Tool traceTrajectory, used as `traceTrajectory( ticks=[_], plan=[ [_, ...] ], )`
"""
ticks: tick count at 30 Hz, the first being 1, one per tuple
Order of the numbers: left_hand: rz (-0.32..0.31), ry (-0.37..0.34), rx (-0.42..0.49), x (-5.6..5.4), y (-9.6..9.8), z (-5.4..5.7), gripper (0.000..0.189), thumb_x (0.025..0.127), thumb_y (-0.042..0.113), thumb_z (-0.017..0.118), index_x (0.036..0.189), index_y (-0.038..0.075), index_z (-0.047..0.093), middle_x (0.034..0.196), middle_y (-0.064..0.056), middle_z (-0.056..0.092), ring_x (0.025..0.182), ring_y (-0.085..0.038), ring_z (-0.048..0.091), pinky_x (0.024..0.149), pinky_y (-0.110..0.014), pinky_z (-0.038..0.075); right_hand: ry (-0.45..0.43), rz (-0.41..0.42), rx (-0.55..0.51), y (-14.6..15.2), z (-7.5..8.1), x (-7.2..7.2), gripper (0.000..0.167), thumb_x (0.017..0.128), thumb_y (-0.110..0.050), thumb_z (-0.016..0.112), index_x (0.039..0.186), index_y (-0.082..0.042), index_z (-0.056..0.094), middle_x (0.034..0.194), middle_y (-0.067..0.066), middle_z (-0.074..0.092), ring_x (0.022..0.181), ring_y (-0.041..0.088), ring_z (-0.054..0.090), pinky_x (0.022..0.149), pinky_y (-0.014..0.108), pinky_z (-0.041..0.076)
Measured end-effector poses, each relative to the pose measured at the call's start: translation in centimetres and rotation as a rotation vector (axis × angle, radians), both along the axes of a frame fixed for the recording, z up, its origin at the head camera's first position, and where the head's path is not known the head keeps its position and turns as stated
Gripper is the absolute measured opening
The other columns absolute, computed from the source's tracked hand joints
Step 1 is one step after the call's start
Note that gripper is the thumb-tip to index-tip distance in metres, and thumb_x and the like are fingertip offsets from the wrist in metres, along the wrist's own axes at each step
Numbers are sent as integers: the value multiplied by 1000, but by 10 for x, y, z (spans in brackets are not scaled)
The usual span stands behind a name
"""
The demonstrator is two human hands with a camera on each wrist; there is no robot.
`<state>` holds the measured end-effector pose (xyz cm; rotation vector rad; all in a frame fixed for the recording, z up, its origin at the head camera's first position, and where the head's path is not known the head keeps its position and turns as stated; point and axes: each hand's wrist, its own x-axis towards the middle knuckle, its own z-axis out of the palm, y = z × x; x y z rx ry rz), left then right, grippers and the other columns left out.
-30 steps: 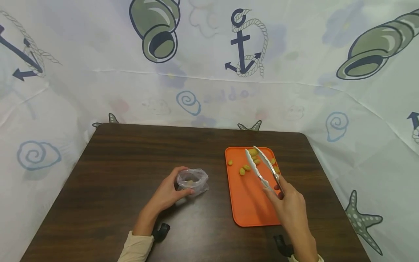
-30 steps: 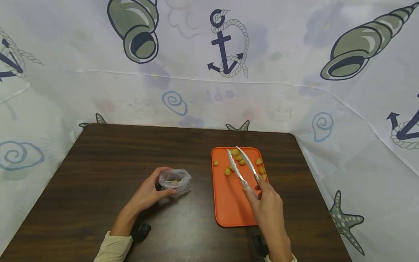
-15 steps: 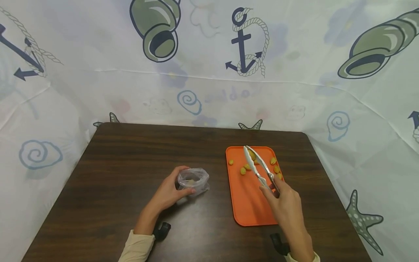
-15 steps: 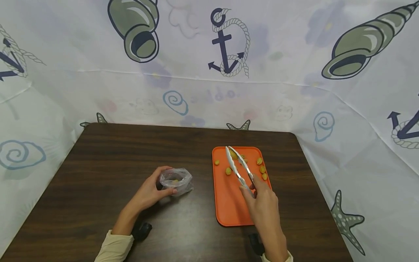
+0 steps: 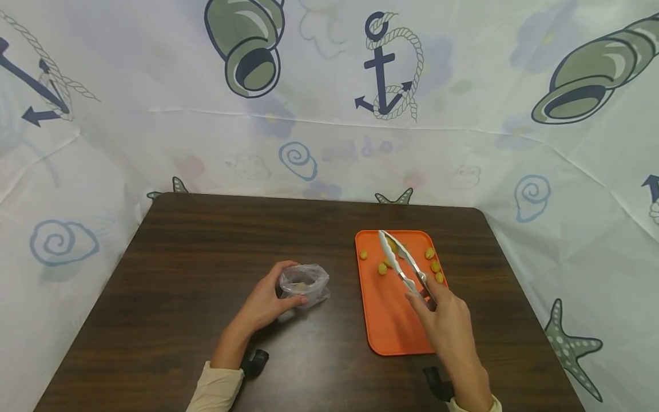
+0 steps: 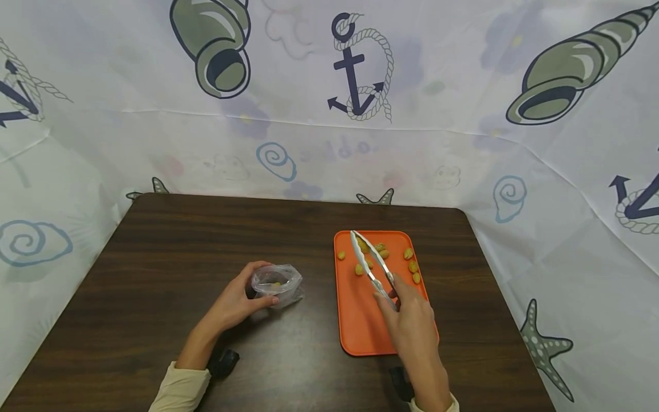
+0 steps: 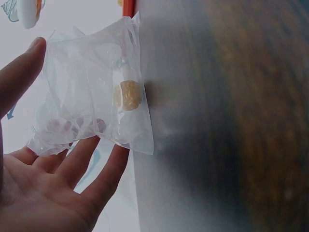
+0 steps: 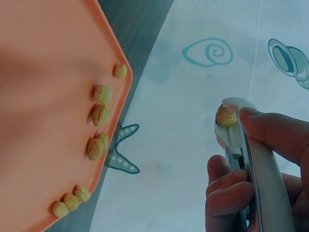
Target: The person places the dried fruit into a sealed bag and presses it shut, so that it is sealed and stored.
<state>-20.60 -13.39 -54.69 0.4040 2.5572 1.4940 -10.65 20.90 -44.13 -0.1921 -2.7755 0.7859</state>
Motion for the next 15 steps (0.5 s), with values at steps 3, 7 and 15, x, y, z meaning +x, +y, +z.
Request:
traceTrajectory(
  ticks=[3, 7, 15],
  plan=[
    [2, 9, -4, 0, -1, 0, 80, 77, 38, 92, 144, 28, 49, 135, -6, 65, 120, -27, 61, 101, -53, 46, -6, 12, -6, -4, 1, -1, 45, 92, -26, 79, 130, -3, 68, 83, 5, 65, 60, 12, 46, 51, 24, 36],
    [2, 8, 1, 1, -1, 1, 80, 77, 37, 92, 144, 28, 49, 135, -6, 65, 121, -27, 61, 102, -53, 46, -6, 31, -12, -10, 2, -2, 42, 93, -26, 79, 127, -3, 69, 83, 5, 65, 61, 12, 46, 52, 25, 37],
    [-4, -15, -2, 0, 0, 1, 79, 78, 37, 91, 144, 30, 47, 134, -5, 64, 120, -27, 61, 100, -52, 46, -17, 54, -14, -22, 2, -2, 38, 91, -26, 80, 122, -6, 70, 84, 5, 66, 61, 10, 46, 51, 24, 36]
  ],
)
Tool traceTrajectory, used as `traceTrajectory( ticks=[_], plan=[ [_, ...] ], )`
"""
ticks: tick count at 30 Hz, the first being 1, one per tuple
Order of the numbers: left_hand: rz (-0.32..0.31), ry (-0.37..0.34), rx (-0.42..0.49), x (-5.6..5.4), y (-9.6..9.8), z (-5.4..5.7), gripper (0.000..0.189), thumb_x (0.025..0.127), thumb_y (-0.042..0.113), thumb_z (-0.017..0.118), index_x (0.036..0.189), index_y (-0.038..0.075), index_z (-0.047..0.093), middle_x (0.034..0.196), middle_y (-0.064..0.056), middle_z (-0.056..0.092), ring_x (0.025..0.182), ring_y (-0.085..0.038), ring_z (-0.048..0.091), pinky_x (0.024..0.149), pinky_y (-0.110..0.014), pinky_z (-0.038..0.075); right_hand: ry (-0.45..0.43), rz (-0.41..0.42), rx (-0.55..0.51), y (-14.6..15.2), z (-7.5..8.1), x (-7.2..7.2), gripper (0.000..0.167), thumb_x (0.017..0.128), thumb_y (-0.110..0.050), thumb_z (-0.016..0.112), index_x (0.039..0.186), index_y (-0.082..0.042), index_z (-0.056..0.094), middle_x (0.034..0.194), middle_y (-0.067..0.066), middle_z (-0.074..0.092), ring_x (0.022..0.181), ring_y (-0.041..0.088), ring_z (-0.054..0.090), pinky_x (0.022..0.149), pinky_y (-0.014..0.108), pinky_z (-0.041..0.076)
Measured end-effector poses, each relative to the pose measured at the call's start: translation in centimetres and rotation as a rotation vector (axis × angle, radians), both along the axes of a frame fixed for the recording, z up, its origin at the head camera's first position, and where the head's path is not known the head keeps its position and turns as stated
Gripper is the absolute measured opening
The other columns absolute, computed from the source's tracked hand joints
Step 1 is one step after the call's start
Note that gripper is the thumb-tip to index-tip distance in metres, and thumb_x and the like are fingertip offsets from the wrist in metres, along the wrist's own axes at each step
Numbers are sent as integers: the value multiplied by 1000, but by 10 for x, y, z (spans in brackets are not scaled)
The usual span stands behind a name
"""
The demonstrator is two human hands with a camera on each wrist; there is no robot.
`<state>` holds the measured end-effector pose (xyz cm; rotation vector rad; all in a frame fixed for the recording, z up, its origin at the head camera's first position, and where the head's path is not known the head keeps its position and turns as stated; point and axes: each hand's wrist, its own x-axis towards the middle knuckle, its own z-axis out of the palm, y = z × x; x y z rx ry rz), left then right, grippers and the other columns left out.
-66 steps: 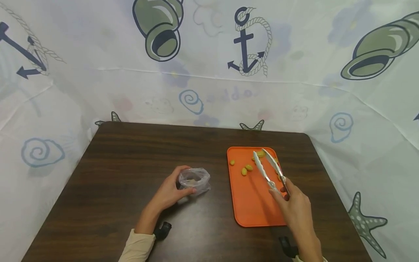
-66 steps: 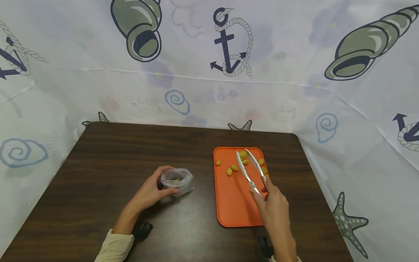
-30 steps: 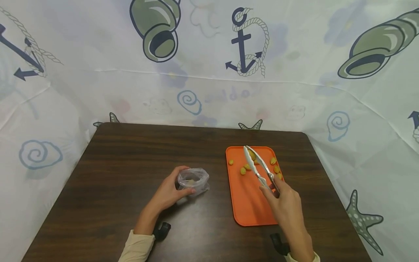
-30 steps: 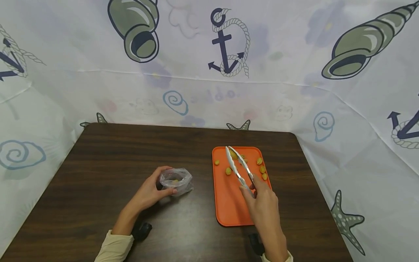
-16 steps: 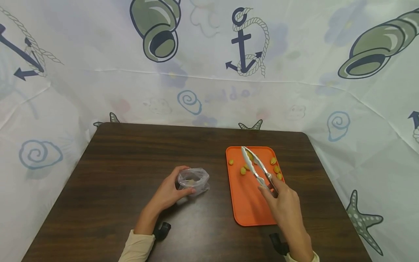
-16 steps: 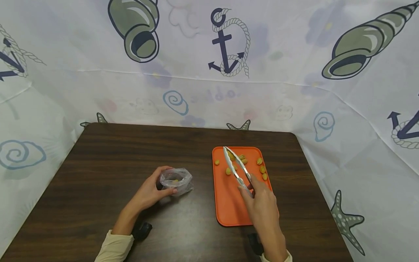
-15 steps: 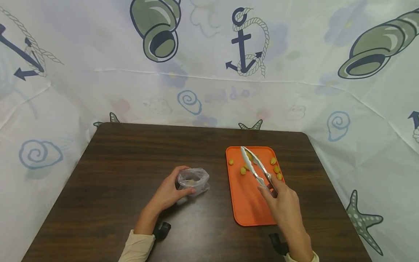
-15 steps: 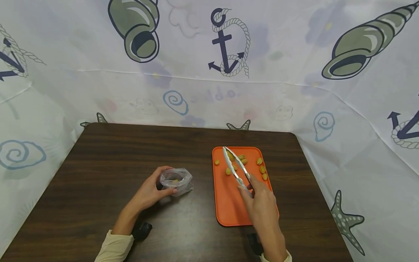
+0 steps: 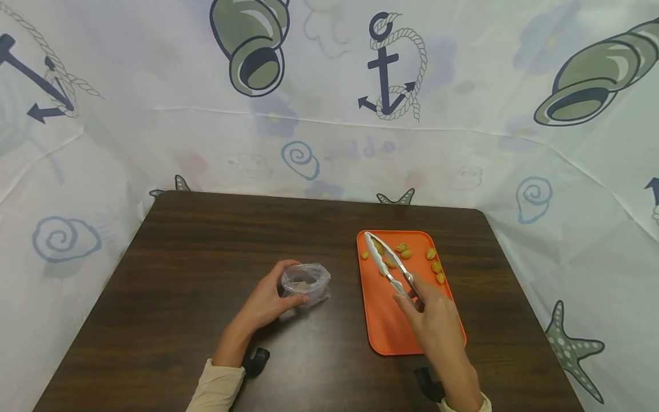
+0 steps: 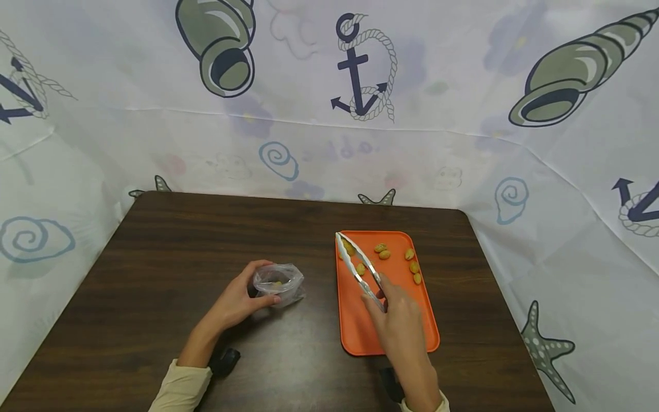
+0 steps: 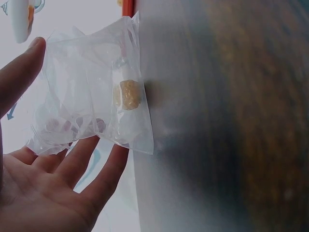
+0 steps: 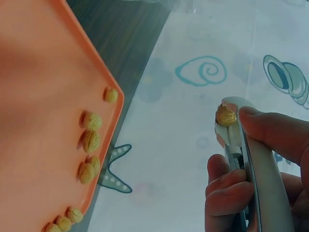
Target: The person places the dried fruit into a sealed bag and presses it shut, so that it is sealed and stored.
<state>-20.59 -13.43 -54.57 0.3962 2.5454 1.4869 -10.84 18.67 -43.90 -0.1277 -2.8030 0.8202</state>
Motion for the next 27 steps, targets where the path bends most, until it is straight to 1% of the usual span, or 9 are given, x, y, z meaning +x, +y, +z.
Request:
traceTrajectory(
  ticks=[3, 11, 20, 23, 27],
  plan=[
    [3, -1, 5, 0, 0, 0, 79, 78, 36, 91, 144, 30, 48, 134, -6, 64, 120, -27, 61, 100, -51, 46, 9, 14, 9, -5, 0, 0, 35, 90, -26, 81, 117, -7, 70, 82, 4, 65, 60, 10, 45, 51, 24, 35],
    [-3, 12, -2, 0, -1, -2, 78, 79, 37, 91, 144, 30, 48, 133, -6, 65, 117, -26, 61, 98, -49, 47, 39, 47, 18, -17, -1, -2, 32, 88, -24, 84, 112, -6, 71, 79, 2, 62, 61, 10, 46, 54, 23, 36],
    [-2, 22, 2, 0, -1, -4, 77, 79, 37, 91, 143, 30, 48, 132, -6, 65, 118, -26, 61, 98, -50, 46, 51, 73, 8, -27, -1, -2, 31, 87, -23, 84, 109, -6, 72, 75, 0, 59, 59, 9, 44, 52, 23, 35],
    [1, 20, 3, 0, -1, -3, 78, 78, 36, 91, 143, 31, 49, 132, -5, 65, 118, -26, 61, 99, -50, 46, 47, 80, 3, -31, -1, -3, 34, 87, -23, 84, 114, -6, 72, 76, 0, 60, 60, 9, 44, 52, 22, 36],
    [4, 19, 2, 0, 0, -3, 78, 77, 35, 91, 143, 31, 49, 132, -4, 65, 117, -25, 61, 99, -49, 46, 65, 93, 11, -38, -1, -4, 39, 87, -23, 84, 120, -7, 71, 78, 0, 61, 61, 8, 45, 52, 22, 37]
  ],
)
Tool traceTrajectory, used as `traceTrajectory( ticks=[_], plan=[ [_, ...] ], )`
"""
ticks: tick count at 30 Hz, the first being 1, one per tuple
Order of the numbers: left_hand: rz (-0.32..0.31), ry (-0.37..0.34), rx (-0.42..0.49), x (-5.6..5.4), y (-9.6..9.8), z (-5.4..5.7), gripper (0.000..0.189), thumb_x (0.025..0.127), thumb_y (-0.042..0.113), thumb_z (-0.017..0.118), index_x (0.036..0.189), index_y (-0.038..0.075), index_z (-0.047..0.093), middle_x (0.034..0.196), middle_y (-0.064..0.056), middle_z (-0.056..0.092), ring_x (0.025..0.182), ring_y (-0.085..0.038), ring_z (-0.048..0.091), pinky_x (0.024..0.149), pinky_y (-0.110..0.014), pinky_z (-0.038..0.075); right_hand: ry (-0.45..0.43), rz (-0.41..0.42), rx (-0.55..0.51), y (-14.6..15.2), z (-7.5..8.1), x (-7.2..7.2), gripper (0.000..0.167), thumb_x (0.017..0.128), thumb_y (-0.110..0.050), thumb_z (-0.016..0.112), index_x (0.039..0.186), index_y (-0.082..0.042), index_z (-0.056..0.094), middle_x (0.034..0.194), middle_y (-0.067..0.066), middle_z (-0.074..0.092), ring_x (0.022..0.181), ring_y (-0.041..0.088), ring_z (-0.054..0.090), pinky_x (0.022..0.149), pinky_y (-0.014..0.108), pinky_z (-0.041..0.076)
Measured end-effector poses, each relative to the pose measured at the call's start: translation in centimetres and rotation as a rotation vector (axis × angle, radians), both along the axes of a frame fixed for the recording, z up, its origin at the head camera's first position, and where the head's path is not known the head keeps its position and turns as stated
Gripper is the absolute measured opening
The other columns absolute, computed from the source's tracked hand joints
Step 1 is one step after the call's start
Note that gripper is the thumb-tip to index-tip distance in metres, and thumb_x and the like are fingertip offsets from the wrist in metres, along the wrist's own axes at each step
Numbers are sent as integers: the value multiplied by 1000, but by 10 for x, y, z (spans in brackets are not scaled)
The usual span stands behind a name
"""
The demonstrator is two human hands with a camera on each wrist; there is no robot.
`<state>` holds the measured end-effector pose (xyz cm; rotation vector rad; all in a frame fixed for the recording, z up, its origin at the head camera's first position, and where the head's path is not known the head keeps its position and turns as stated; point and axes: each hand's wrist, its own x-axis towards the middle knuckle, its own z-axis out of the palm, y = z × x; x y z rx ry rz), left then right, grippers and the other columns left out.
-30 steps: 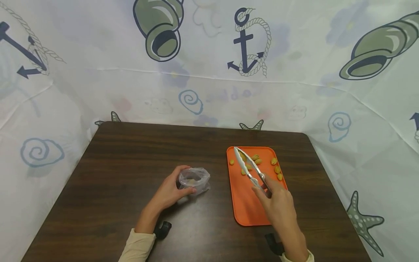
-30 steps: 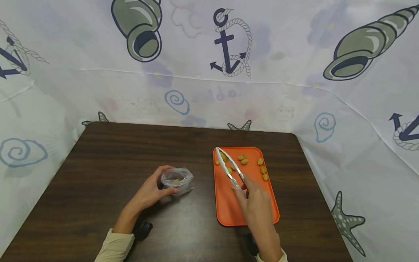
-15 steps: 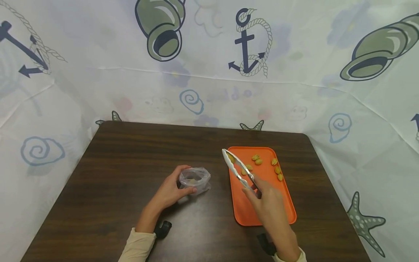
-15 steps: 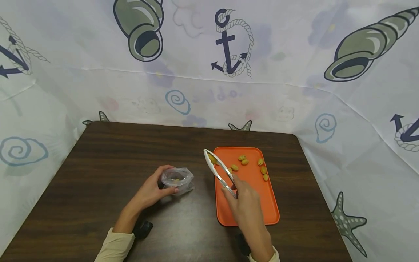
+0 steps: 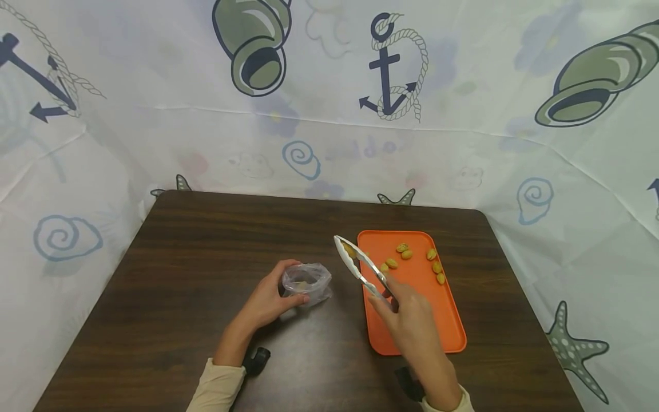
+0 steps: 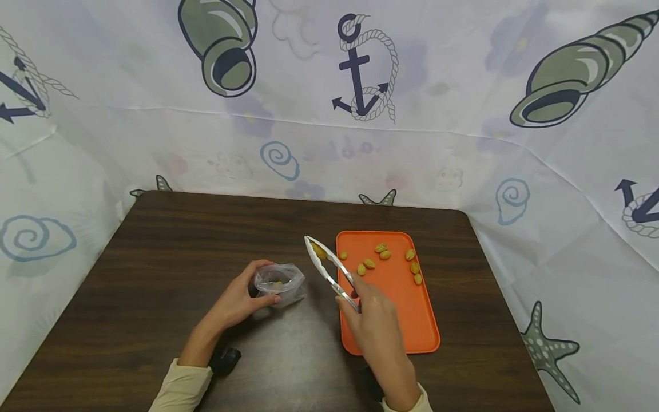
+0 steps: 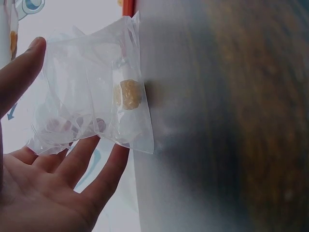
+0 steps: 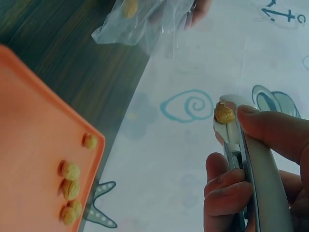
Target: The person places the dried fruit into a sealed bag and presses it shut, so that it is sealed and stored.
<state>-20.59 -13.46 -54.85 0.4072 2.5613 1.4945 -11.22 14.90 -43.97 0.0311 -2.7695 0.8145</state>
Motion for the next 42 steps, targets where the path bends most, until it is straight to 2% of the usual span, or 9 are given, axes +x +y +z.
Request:
traceTrajectory(
  ticks=[7, 13, 20, 25, 30, 38, 42],
  plan=[
    [-3, 18, 11, 0, 0, 0, 78, 78, 34, 91, 143, 29, 49, 133, -5, 65, 119, -25, 61, 100, -49, 46, 30, 41, -4, -12, 1, -1, 37, 84, -22, 86, 116, -9, 72, 79, 1, 63, 63, 8, 45, 54, 22, 37],
    [-9, 28, 23, -1, 0, -1, 79, 77, 34, 92, 143, 27, 49, 132, -4, 66, 119, -25, 61, 101, -50, 45, 44, 62, 7, -19, 0, -1, 40, 85, -20, 86, 121, -9, 72, 80, 1, 64, 64, 8, 48, 56, 22, 39],
    [-3, 11, 14, -1, 1, -1, 79, 78, 34, 91, 144, 28, 49, 133, -3, 65, 121, -25, 61, 103, -51, 45, 62, 88, 30, -27, 0, -1, 39, 84, -20, 87, 119, -10, 73, 76, -1, 59, 64, 8, 46, 57, 22, 38],
    [1, 6, 12, -1, 1, 0, 78, 78, 34, 91, 144, 28, 49, 132, -3, 65, 120, -25, 61, 102, -51, 45, 36, 102, 50, -32, -1, 0, 45, 84, -21, 86, 125, -11, 72, 74, -2, 56, 65, 9, 47, 58, 24, 40],
    [3, 13, 21, 0, 1, 2, 78, 77, 32, 92, 142, 28, 50, 131, -4, 66, 118, -25, 62, 101, -50, 45, -7, 113, 62, -36, -5, -1, 48, 86, -23, 85, 129, -9, 70, 78, 0, 63, 67, 10, 51, 60, 25, 43],
    [4, 6, 11, 1, 1, 3, 82, 77, 35, 92, 145, 25, 48, 134, -6, 65, 120, -27, 62, 103, -53, 46, -7, 135, 89, -42, -13, -4, 47, 86, -25, 84, 129, -10, 69, 90, 7, 72, 72, 15, 59, 65, 32, 50],
    [5, 17, 3, 0, 0, 3, 84, 76, 38, 92, 146, 25, 48, 134, -7, 66, 121, -28, 61, 105, -53, 44, 8, 158, 95, -44, -16, -5, 44, 86, -23, 84, 126, -10, 69, 86, 6, 71, 71, 14, 58, 63, 31, 49]
  ],
)
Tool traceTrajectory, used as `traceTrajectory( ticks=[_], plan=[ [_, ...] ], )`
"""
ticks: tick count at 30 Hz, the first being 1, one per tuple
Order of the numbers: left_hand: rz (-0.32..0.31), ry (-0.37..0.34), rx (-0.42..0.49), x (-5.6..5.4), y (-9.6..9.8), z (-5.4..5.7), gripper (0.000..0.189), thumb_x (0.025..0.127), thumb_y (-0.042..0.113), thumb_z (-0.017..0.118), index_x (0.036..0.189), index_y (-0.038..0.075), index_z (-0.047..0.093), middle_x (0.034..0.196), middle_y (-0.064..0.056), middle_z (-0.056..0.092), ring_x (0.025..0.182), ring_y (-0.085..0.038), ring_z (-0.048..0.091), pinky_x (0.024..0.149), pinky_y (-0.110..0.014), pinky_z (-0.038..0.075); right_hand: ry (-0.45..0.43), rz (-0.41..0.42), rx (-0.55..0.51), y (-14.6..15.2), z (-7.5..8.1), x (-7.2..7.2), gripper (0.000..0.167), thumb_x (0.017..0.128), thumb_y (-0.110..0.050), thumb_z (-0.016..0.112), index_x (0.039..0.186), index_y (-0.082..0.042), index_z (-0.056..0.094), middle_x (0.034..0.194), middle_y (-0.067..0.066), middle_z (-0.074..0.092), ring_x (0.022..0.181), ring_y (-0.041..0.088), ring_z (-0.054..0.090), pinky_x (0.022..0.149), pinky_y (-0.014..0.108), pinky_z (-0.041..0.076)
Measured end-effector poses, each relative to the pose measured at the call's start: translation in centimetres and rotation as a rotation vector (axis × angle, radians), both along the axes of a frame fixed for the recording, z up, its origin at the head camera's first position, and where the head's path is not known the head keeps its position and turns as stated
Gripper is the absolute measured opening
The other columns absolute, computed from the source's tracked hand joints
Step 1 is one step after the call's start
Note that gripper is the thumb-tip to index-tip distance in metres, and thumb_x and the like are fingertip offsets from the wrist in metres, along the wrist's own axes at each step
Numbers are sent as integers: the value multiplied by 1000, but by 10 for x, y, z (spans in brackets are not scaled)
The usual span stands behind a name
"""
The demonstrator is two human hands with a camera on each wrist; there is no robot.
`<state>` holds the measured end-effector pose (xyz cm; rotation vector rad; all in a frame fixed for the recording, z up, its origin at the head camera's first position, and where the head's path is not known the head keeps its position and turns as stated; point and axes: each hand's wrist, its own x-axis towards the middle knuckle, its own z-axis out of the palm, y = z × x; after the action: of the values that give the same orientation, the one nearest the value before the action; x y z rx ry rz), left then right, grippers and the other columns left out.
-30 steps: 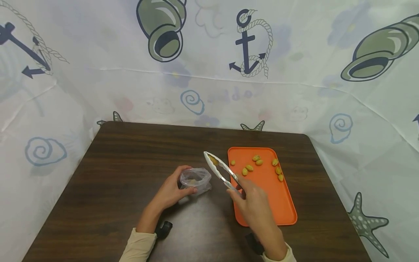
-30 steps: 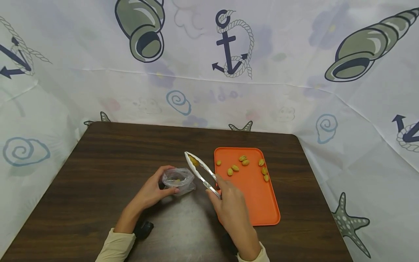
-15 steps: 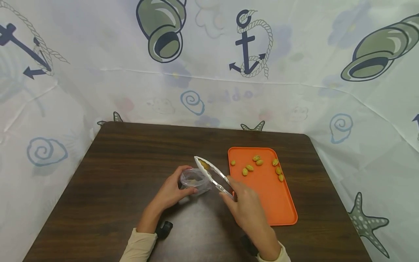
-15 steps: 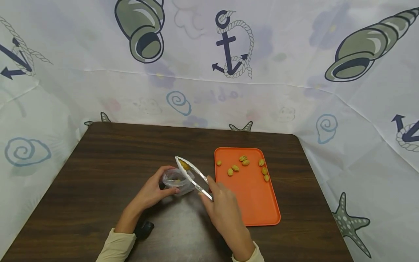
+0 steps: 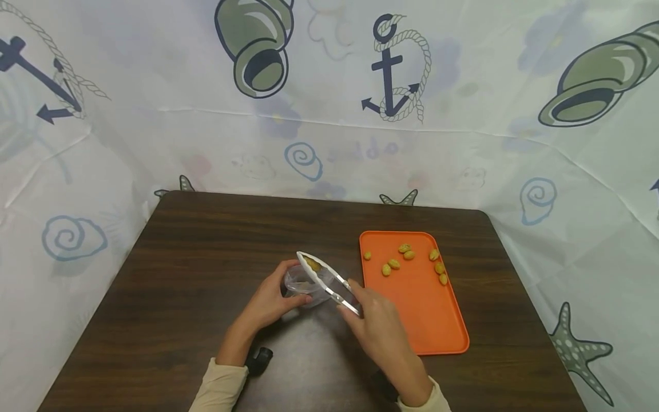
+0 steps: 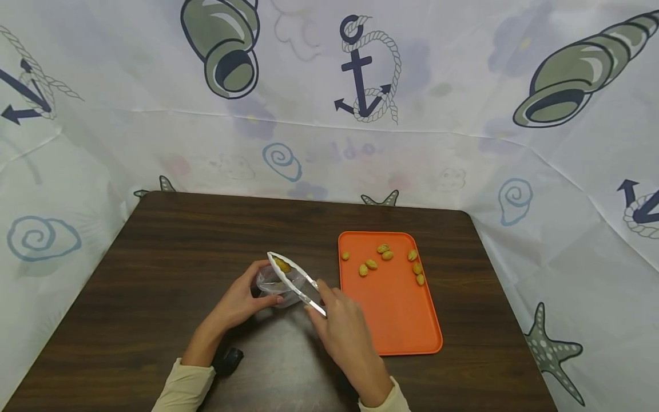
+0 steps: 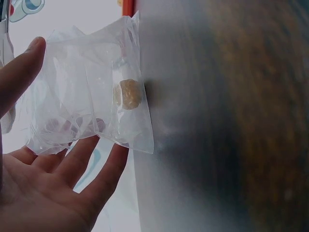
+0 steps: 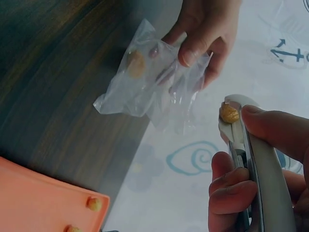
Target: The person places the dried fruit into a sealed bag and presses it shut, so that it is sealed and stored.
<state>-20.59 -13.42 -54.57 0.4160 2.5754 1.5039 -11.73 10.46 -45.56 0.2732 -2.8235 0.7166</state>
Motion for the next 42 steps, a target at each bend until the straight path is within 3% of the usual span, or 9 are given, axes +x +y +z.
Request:
traceTrajectory(
  ticks=[10, 20, 31, 42],
  plan=[
    [-2, 14, 8, 0, 1, 0, 84, 76, 37, 93, 146, 24, 48, 132, -8, 67, 121, -28, 62, 104, -54, 44, 40, 26, 8, -2, -8, -2, 45, 85, -24, 85, 125, -9, 69, 86, 5, 71, 68, 16, 60, 61, 31, 48],
    [-33, 75, 80, 1, 1, -1, 80, 74, 15, 93, 143, 18, 51, 133, -8, 68, 120, -29, 65, 101, -51, 46, 13, 2, -16, -4, -10, -2, 70, 79, -36, 89, 135, -5, 64, 94, 5, 73, 76, 18, 67, 63, 28, 51],
    [-30, 80, 66, 1, 1, 0, 80, 75, 22, 94, 143, 20, 52, 136, -4, 66, 129, -29, 61, 106, -54, 43, 25, 1, -30, -4, -10, -1, 68, 78, -32, 89, 134, -3, 65, 93, 6, 71, 69, 13, 58, 59, 24, 44],
    [-13, 55, 59, 1, 3, 0, 75, 75, 29, 94, 138, 26, 54, 132, -1, 68, 124, -25, 60, 105, -51, 43, 23, -28, -40, 7, -6, -1, 64, 77, -32, 91, 129, -3, 65, 88, 1, 67, 67, 7, 50, 59, 21, 42]
  ],
)
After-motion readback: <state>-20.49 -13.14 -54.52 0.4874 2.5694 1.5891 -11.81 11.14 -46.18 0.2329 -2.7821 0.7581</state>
